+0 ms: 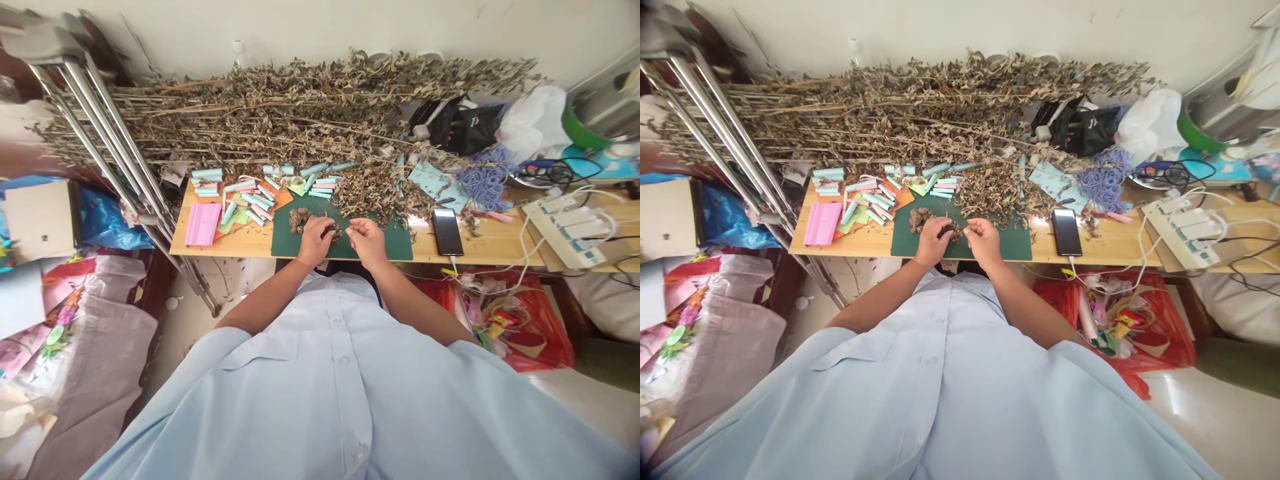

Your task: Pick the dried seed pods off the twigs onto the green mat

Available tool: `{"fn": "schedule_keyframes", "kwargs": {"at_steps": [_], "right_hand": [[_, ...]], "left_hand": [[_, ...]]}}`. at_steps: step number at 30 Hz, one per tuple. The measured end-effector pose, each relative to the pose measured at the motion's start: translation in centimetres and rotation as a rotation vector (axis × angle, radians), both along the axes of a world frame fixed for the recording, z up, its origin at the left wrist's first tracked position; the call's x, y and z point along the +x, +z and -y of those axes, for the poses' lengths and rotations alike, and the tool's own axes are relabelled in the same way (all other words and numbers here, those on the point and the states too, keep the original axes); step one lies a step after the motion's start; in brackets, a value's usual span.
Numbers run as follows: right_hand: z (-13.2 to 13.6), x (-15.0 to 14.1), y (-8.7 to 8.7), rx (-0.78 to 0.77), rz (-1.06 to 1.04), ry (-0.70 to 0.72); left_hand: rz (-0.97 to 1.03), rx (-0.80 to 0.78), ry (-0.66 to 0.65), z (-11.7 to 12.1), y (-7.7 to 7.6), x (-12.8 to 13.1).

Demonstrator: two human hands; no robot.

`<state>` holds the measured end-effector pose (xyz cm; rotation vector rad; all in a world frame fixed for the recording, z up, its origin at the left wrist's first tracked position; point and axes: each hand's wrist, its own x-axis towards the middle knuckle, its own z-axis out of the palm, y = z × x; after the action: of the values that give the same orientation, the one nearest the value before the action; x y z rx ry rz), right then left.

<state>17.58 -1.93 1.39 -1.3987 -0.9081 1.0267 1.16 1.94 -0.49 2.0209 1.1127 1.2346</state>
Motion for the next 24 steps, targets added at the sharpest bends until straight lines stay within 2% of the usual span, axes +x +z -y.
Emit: {"fn": "schedule_keyframes", "kwargs": {"at_steps": [4,13,20,24], "right_hand": [[-0.1,0.0,0.0,0.019,0.069,0.012],[0.0,-0.9,1.5,0.093,0.201,0.047],[0.4,-0.9,0.8,0.151,0.323,0.084],[0.4,-1.0,0.9,0.132,0.354,0.075]], "left_hand": [[0.010,0.018,-0.011,0.2,0.2,-0.1],[-0.011,0.040,-0.053,0.2,0.1,-0.2],[-0.068,0.001,-0.093,0.3,0.6,-0.2],[-0.086,-0.010,-0.100,0.4,0.8,-0.2]]}}
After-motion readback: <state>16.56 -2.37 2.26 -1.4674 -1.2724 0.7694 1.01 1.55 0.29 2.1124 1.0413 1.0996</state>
